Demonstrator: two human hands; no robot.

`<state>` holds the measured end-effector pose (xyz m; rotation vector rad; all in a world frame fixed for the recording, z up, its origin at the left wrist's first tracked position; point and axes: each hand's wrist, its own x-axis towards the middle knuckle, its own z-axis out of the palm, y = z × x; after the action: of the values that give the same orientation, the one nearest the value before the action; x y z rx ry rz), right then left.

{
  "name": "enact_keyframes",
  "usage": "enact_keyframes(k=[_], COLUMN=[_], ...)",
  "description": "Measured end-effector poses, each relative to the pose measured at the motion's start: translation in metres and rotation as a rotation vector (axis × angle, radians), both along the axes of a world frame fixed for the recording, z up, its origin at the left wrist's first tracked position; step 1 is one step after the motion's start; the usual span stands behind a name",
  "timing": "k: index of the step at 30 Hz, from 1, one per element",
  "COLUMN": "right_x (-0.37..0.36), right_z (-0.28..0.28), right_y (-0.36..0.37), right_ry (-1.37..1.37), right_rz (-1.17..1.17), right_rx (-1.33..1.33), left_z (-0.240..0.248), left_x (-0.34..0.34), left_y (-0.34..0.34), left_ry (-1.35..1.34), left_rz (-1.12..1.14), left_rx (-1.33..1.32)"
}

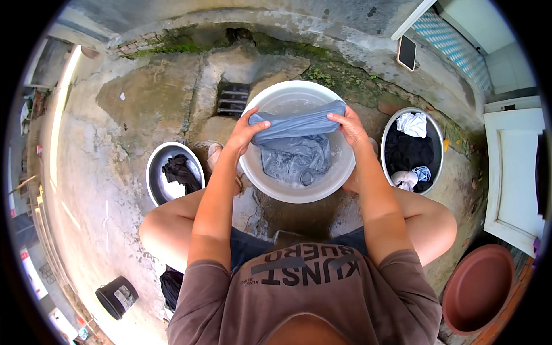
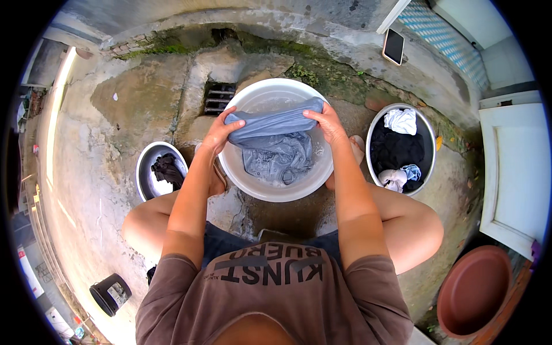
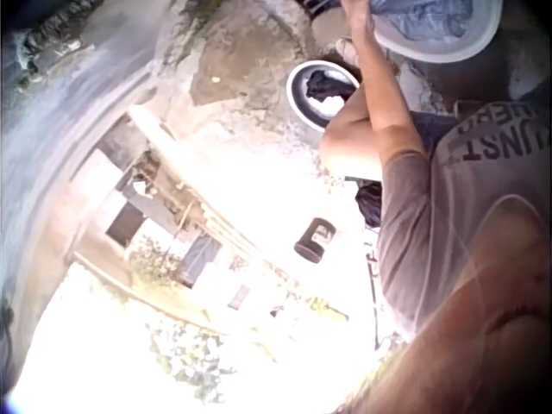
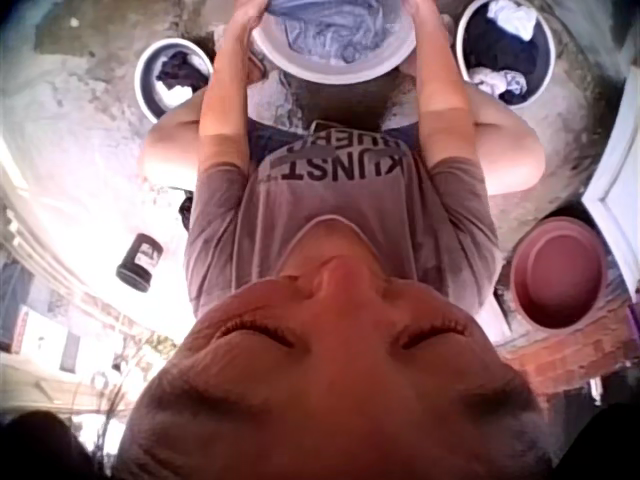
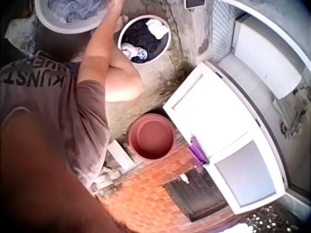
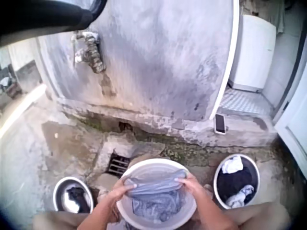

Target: The person washes clothing by hand in a basin of water, scrubbing and wringing a blue garment and a white garment one at a time.

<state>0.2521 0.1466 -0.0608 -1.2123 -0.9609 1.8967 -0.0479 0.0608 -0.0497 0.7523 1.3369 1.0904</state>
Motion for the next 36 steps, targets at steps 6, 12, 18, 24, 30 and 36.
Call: enact_keyframes(k=[6,12,18,24,30,36], right_x=[0.012,0.013,-0.012,-0.015,-0.011,-0.019], right_z=[0.094,0.211,0.318,0.378,0.286,0.092], right_y=[0.017,0.027,0.026,0.015,0.018,0.006], right_ry=[-0.071,0.189,0.432,0.590,0.088,-0.496], right_rz=[0.080,-0.069,-0.221,-0.159,0.148,0.399], right_rx=[0.262,0.527,0.865,1.054,0.720,0.705], left_z=[0.082,0.221,0.345,0.397,0.295,0.108], left_x=[-0.007,-0.001,0.022,0.041,0.014,0.023], left_y=[0.015,0.029,0.020,0.008,0.019,0.005], left_ry=[0.999,0.287,0.145,-0.008,0.415,1.008], left_rz=[-0.443,-0.193,-0.005,-0.177,-0.183,-0.391], left_rx=[0.201,0.286,0.686,1.056,0.596,0.386])
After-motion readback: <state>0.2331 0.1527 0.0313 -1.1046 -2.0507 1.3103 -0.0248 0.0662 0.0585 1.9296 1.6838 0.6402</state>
